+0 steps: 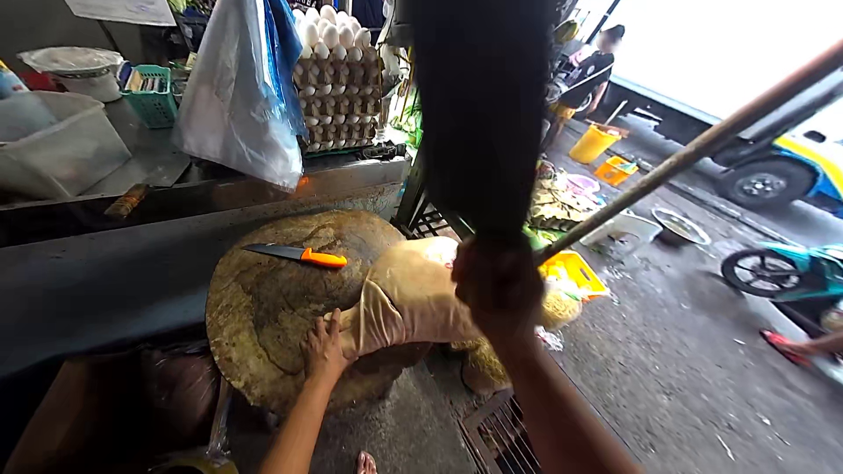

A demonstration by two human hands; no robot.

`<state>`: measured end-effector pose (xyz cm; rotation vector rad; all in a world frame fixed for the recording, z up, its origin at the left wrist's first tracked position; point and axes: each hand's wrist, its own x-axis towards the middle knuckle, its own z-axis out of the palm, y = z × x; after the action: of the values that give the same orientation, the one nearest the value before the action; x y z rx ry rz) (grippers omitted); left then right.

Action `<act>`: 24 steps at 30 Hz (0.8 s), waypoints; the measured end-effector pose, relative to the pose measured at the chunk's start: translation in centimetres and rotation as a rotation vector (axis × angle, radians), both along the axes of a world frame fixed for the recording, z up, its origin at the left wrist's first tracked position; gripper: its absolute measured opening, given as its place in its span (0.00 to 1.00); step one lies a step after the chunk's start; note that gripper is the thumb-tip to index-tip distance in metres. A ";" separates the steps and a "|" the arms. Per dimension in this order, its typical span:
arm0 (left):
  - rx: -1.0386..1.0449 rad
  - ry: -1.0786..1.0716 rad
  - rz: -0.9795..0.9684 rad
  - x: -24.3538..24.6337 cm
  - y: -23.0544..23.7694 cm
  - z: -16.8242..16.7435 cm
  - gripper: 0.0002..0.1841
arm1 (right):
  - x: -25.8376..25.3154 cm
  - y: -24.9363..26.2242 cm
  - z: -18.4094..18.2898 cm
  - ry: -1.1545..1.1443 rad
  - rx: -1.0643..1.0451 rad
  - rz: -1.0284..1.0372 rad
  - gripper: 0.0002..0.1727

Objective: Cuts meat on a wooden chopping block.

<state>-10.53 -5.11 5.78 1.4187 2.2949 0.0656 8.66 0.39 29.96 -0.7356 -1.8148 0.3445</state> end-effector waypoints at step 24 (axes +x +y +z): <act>0.115 -0.061 0.069 0.3 -1.6 -2.9 0.60 | 1.7 -2.0 -10.3 -0.724 -0.699 -0.069 0.24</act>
<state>-10.20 -6.71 2.86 1.3729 2.3224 0.2626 10.39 -1.63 19.66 -1.5542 -2.3474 0.7572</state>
